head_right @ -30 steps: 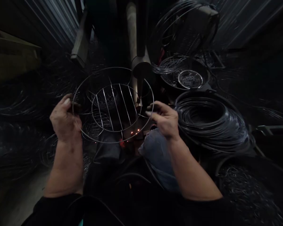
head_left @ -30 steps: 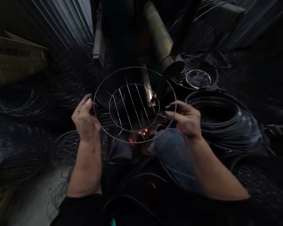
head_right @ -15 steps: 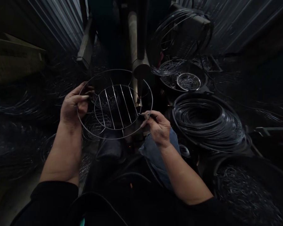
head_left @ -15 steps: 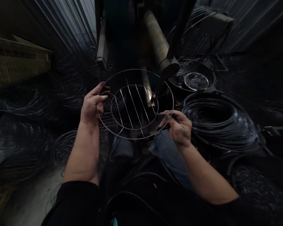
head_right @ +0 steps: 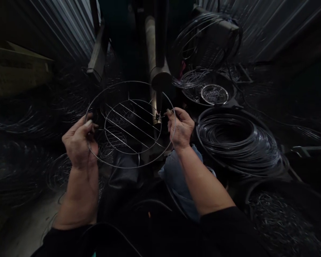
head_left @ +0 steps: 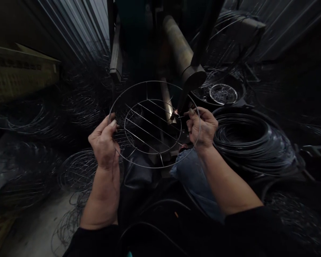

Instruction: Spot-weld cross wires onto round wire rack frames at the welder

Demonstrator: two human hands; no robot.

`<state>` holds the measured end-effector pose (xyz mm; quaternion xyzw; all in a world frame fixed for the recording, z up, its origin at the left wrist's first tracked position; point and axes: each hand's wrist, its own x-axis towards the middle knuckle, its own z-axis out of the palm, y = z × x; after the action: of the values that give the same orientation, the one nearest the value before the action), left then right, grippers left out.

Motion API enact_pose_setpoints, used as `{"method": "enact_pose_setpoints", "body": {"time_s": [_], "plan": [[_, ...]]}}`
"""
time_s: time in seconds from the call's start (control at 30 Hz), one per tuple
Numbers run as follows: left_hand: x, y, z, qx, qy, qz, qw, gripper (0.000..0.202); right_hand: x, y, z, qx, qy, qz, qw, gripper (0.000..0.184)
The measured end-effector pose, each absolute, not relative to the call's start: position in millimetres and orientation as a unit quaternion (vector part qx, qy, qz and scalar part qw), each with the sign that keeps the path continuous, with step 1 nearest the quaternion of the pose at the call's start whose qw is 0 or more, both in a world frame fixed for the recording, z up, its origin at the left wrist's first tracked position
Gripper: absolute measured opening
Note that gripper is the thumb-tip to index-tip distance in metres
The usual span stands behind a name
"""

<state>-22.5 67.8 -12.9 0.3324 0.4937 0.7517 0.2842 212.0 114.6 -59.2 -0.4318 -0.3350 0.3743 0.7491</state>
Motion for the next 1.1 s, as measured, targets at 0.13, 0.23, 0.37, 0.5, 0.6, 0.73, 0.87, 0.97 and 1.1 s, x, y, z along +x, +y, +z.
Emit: {"method": "enact_pose_setpoints", "body": {"time_s": [0.13,0.23,0.37,0.5,0.6,0.73,0.87,0.97,1.1], "plan": [[-25,64,-17,0.318,0.501,0.761,0.262,0.021,209,122,-60,-0.417,-0.345,0.389,0.745,0.038],[-27,66,-18,0.314,0.501,0.764,0.258,0.022,210,126,-61,-0.414,-0.350,0.384,0.747,0.037],[-27,69,-19,0.309,0.497,0.772,0.248,0.024,213,133,-63,-0.428,-0.378,0.356,0.739,0.037],[-24,72,-20,0.308,0.494,0.774,0.248,0.025,217,138,-63,-0.442,-0.405,0.339,0.725,0.034],[-22,73,-20,0.305,0.492,0.777,0.247,0.025,219,140,-62,-0.432,-0.409,0.345,0.726,0.033],[-20,75,-21,0.302,0.489,0.781,0.245,0.025,219,143,-62,-0.432,-0.417,0.338,0.725,0.032],[-20,76,-23,0.303,0.492,0.778,0.246,0.024,219,144,-62,-0.451,-0.419,0.330,0.716,0.034],[-19,77,-24,0.301,0.490,0.780,0.246,0.023,218,146,-63,-0.449,-0.429,0.324,0.713,0.032],[-17,76,-24,0.298,0.489,0.782,0.248,0.021,219,149,-65,-0.439,-0.423,0.340,0.716,0.026]]}}
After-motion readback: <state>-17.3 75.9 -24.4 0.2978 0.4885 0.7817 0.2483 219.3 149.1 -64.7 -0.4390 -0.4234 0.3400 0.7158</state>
